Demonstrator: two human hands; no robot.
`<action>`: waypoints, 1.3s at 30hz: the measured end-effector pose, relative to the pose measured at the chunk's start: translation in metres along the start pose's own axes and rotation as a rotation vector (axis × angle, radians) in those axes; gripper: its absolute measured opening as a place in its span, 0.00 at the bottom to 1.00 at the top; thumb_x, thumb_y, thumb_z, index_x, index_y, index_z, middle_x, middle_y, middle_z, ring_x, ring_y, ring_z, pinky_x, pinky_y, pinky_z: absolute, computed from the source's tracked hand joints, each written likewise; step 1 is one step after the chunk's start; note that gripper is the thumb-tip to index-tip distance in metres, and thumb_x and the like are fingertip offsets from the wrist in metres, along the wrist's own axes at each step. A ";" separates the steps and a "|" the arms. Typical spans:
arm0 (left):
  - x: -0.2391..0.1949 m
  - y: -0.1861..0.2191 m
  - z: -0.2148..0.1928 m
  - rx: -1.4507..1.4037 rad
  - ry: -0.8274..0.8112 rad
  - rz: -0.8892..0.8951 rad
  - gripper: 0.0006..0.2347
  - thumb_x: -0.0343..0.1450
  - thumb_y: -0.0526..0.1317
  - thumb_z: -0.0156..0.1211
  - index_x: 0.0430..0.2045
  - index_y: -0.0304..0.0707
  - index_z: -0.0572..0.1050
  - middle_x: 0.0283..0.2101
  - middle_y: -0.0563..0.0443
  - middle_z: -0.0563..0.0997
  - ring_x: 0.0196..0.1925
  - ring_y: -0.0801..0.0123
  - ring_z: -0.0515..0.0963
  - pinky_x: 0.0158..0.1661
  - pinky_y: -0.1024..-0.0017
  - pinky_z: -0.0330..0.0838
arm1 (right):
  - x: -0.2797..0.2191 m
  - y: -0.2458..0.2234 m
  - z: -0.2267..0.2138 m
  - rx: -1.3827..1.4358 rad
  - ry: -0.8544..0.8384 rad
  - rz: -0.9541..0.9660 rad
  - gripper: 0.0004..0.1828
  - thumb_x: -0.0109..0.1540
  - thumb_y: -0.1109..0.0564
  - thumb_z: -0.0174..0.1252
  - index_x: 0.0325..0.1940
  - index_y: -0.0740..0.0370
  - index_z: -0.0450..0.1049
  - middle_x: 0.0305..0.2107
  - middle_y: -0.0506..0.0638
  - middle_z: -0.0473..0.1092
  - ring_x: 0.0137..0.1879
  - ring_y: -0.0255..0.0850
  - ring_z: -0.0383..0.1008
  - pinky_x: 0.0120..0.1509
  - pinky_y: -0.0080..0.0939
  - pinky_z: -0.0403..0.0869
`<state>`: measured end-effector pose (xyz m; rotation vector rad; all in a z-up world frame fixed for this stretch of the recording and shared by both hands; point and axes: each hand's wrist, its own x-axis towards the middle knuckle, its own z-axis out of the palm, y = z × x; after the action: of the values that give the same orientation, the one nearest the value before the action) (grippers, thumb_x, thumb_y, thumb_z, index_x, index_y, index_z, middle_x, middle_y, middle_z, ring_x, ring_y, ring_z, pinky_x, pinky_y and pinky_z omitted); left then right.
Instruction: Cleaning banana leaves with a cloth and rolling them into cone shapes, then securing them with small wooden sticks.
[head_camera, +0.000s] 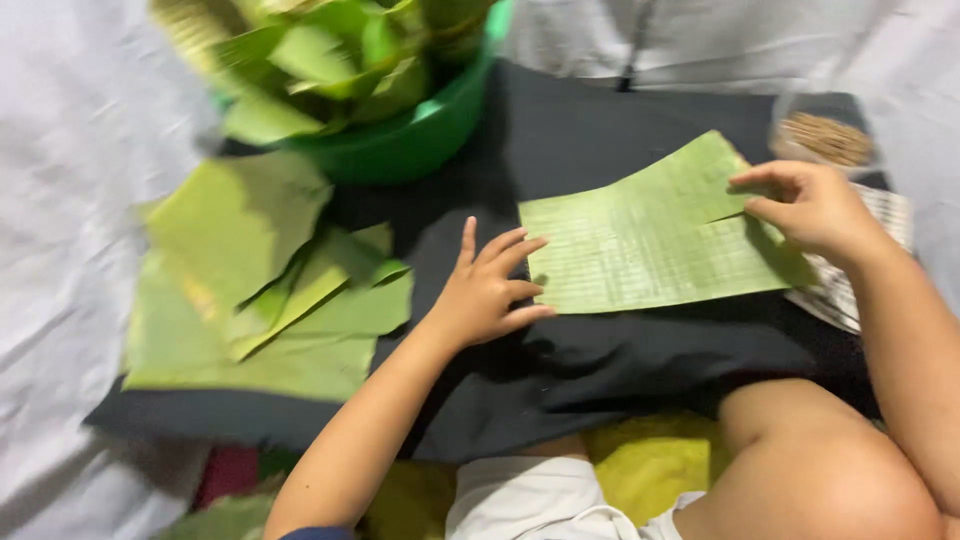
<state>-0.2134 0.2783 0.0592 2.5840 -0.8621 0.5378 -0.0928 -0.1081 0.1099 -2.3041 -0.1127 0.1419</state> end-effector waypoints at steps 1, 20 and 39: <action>0.006 -0.004 0.008 -0.020 -0.007 0.035 0.16 0.67 0.56 0.64 0.31 0.45 0.86 0.65 0.51 0.71 0.71 0.56 0.64 0.69 0.33 0.31 | 0.000 0.026 -0.006 0.001 0.031 0.027 0.18 0.64 0.68 0.59 0.57 0.62 0.79 0.26 0.54 0.69 0.23 0.39 0.58 0.23 0.38 0.57; 0.026 -0.018 0.046 0.128 -0.230 -0.238 0.30 0.63 0.61 0.64 0.56 0.45 0.75 0.65 0.55 0.72 0.73 0.57 0.60 0.70 0.35 0.36 | -0.006 0.120 -0.012 -0.776 0.218 0.422 0.32 0.55 0.41 0.63 0.60 0.57 0.75 0.48 0.64 0.74 0.50 0.63 0.78 0.46 0.60 0.77; 0.041 -0.012 0.021 0.040 -0.536 -0.353 0.27 0.69 0.57 0.62 0.59 0.42 0.72 0.67 0.47 0.70 0.77 0.50 0.55 0.70 0.31 0.22 | 0.014 -0.065 0.154 -0.322 -0.049 -0.602 0.16 0.56 0.54 0.55 0.41 0.65 0.79 0.31 0.69 0.73 0.45 0.69 0.74 0.49 0.67 0.73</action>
<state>-0.1702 0.2575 0.0574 2.8705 -0.5148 -0.2529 -0.1029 0.0499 0.0545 -2.4715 -0.8970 -0.1386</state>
